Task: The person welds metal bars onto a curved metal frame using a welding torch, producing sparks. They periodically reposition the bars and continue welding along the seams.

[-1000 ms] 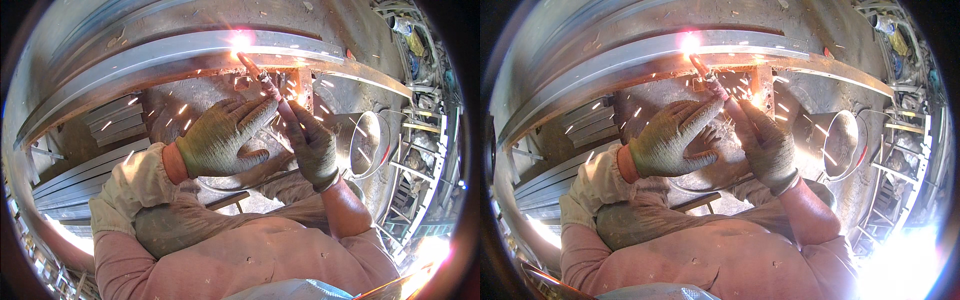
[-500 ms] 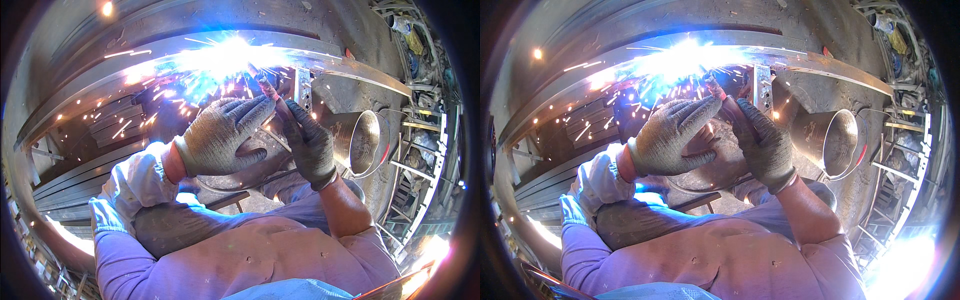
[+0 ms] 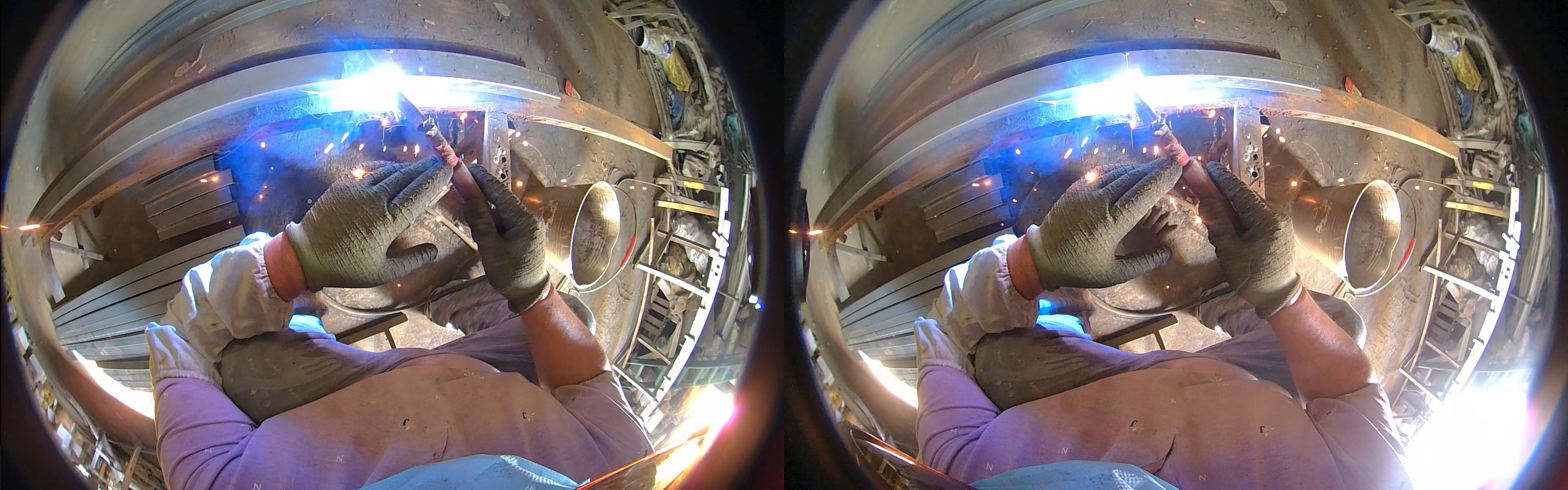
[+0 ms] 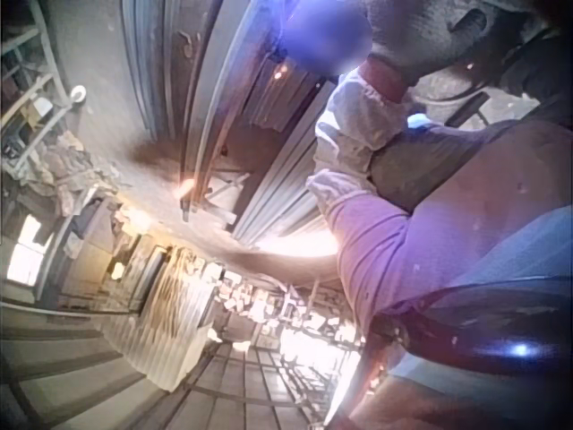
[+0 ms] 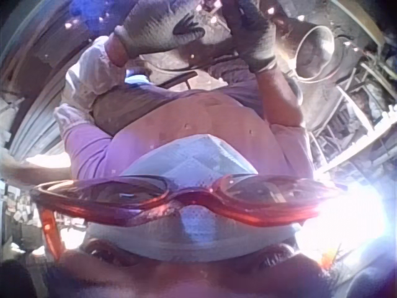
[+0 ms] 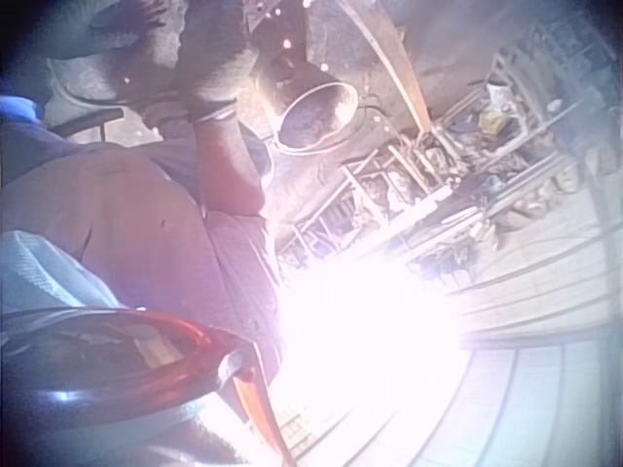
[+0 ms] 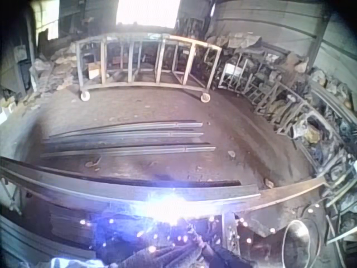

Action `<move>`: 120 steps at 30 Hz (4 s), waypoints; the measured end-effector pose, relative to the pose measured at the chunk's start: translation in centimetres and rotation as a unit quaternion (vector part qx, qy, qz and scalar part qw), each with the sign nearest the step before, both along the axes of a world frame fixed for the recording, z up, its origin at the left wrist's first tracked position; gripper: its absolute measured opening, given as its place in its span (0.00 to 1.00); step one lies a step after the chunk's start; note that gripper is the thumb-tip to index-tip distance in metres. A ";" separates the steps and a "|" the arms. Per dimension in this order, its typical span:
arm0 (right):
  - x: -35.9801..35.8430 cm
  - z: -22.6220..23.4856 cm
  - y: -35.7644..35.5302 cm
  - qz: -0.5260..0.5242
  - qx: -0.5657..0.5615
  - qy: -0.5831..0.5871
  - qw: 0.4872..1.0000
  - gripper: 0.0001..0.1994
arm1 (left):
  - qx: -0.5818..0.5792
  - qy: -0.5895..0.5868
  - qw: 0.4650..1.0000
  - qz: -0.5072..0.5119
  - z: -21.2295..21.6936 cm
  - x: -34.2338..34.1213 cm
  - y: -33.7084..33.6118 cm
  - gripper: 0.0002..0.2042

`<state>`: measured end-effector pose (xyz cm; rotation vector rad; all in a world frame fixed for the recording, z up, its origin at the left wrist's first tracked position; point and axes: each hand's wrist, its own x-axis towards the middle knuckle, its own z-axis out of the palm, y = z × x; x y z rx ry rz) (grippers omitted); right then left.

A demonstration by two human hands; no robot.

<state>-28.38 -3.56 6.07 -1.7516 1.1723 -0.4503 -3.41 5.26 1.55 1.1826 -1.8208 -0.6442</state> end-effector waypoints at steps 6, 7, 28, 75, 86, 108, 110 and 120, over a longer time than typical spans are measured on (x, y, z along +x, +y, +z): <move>-0.3 0.2 -0.3 0.009 0.019 0.018 1.000 0.21 | 0.004 -0.030 1.000 -0.003 0.6 0.3 -0.1 0.53; -0.3 0.1 -0.2 0.010 0.016 0.017 1.000 0.21 | 0.005 -0.039 0.999 -0.001 0.5 0.2 0.0 0.53; -4.6 5.4 -2.0 -0.070 0.005 -0.017 0.997 0.23 | -0.081 -0.324 0.849 0.409 4.0 14.7 2.3 0.30; -5.0 6.2 -3.3 -0.105 0.027 -0.050 0.993 0.21 | -0.099 -0.386 0.859 0.321 0.6 20.5 2.7 0.31; -3.3 6.9 -2.5 -0.107 0.050 -0.058 0.991 0.22 | -0.071 -0.431 0.848 0.300 1.4 21.1 1.9 0.30; -2.2 6.8 -1.8 -0.041 0.034 0.014 0.998 0.21 | 0.009 -0.487 0.792 0.369 2.1 17.2 2.1 0.37; -1.9 6.5 -1.7 -0.034 0.029 0.016 0.999 0.21 | -0.029 -0.474 0.795 0.377 3.1 14.2 2.3 0.38; -1.3 5.5 -1.4 -0.030 -0.005 0.020 0.999 0.22 | 0.005 -0.089 0.996 0.003 3.6 -1.4 -1.3 0.55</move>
